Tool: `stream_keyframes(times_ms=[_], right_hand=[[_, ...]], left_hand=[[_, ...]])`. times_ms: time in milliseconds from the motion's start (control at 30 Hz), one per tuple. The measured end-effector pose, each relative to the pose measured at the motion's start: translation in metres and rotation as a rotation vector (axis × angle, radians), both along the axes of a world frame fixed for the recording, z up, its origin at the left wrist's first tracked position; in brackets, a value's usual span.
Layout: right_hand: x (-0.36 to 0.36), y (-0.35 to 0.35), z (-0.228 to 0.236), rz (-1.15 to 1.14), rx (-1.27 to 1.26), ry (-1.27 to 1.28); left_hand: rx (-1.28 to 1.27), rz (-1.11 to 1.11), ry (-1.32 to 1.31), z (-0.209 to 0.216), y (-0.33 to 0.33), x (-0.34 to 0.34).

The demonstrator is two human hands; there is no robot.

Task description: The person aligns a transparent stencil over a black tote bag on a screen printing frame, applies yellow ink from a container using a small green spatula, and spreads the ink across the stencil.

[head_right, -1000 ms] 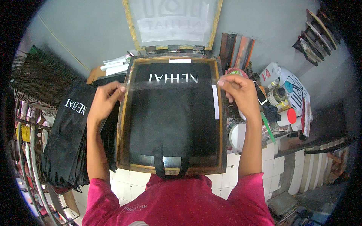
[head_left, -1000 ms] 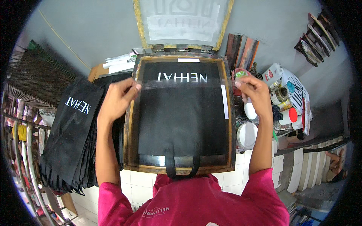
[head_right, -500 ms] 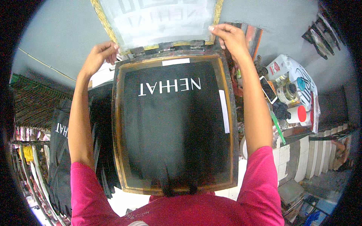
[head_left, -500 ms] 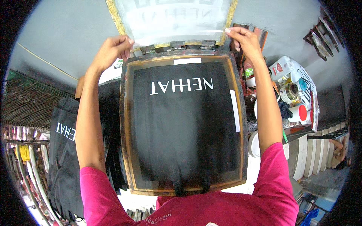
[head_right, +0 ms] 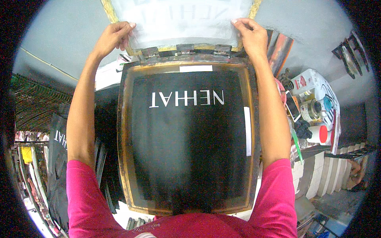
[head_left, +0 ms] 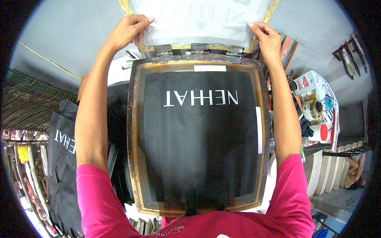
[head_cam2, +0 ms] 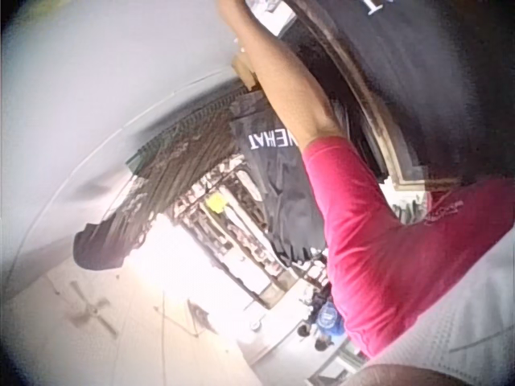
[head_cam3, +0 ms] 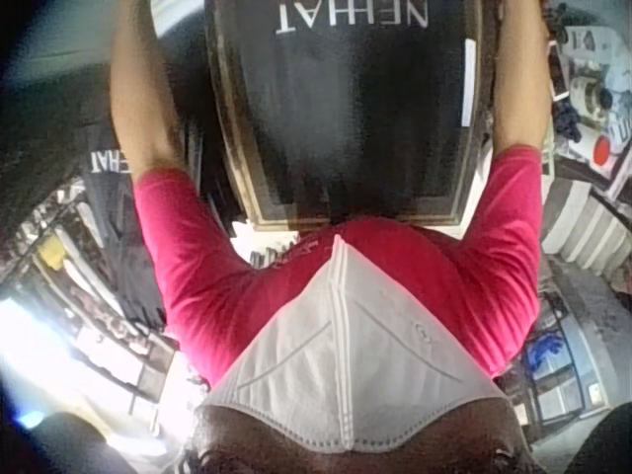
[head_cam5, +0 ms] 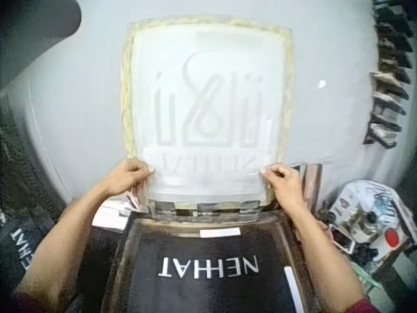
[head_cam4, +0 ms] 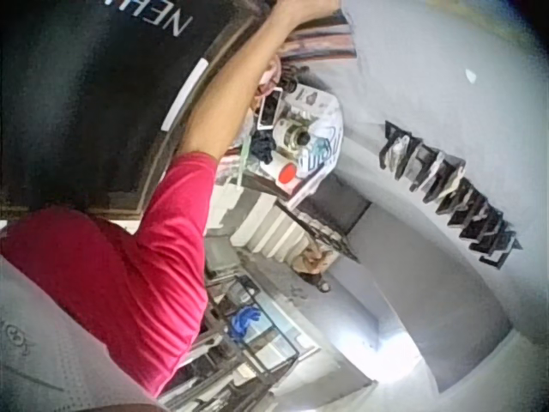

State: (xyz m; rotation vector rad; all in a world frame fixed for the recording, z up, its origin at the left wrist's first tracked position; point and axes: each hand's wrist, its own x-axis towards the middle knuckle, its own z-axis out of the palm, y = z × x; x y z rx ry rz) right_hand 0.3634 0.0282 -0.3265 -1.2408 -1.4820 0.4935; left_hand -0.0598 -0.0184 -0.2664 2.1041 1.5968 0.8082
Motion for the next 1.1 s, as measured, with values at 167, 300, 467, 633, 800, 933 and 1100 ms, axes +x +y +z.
stream_keyframes(times_ms=[167,300,467,633,800,933,1100], right_hand=[[-0.006,-0.001,0.000,-0.021,0.005,0.046],[-0.003,0.002,0.002,-0.041,-0.003,0.019],[-0.004,0.004,0.006,-0.043,0.015,-0.030],[-0.009,0.003,0.009,-0.020,-0.003,0.015],[-0.010,0.004,0.010,-0.023,-0.031,0.034],[-0.011,0.003,0.010,-0.027,-0.030,0.040],[-0.007,0.004,0.008,-0.027,-0.008,0.008]], left_hand=[[0.049,0.027,0.022,0.000,0.004,0.003],[0.090,0.038,0.024,-0.006,0.009,0.004],[0.134,-0.007,-0.020,-0.012,0.018,-0.002],[0.126,0.042,-0.012,-0.014,0.019,-0.001],[0.117,0.056,-0.026,-0.015,0.019,0.001],[0.116,0.047,-0.058,-0.018,0.020,-0.003],[0.123,0.051,-0.066,-0.017,0.014,0.004]])
